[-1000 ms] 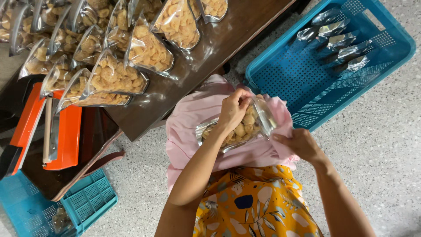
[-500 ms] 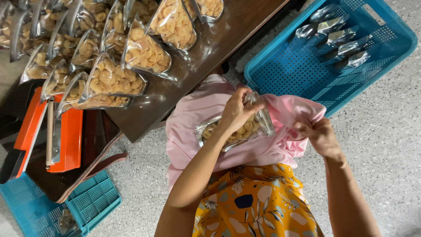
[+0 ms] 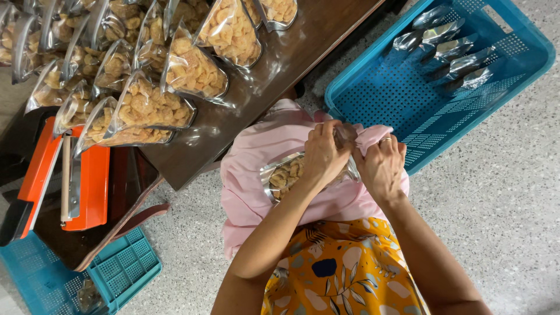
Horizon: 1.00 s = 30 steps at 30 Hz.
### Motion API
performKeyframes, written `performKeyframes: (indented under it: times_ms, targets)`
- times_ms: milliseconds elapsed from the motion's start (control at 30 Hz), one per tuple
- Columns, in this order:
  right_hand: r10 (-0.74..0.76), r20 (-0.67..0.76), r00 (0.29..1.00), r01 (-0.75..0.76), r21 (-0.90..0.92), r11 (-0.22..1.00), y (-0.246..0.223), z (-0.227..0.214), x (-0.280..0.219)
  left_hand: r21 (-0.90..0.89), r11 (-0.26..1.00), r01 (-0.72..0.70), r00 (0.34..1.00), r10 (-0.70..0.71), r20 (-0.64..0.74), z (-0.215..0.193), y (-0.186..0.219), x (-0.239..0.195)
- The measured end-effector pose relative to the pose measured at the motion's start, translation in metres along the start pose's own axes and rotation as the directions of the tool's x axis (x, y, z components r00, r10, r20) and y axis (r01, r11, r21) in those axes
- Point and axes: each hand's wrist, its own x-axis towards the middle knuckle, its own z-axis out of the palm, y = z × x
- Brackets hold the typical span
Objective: The person sits on the floor and repeatedly picks up small transparent bags filled with snacks. They wipe the exterior of each bag with a pink cloth and then place the cleaned bag into a blue plastic basket.
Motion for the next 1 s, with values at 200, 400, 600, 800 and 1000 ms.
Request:
performKeyframes:
  times_ms: [200,400,600,800,1000]
  targets:
    - [-0.030,-0.048,0.998,0.036,0.133,0.991,0.009,0.012,-0.002,-0.128,0.992,0.008,1.000,-0.005,0.024,-0.008,-0.012,0.002]
    - [-0.044,-0.057,0.997,0.051,0.134,0.990,0.008,0.013,-0.004,-0.219,0.975,0.044,0.998,-0.032,0.056,-0.016,-0.021,0.005]
    - [-0.014,-0.026,1.000,0.019,0.211,0.977,0.002,0.007,0.003,-0.204,0.974,0.104,0.991,-0.083,0.106,-0.023,-0.018,0.001]
    - [0.030,0.107,0.994,-0.078,0.478,0.875,-0.009,-0.005,0.015,-0.238,0.967,0.094,0.992,-0.070,0.107,-0.023,-0.018,-0.001]
    - [0.049,0.089,0.995,-0.091,0.572,0.815,-0.013,-0.017,0.022,-0.193,0.980,0.041,0.997,-0.027,0.072,-0.021,-0.020,0.004]
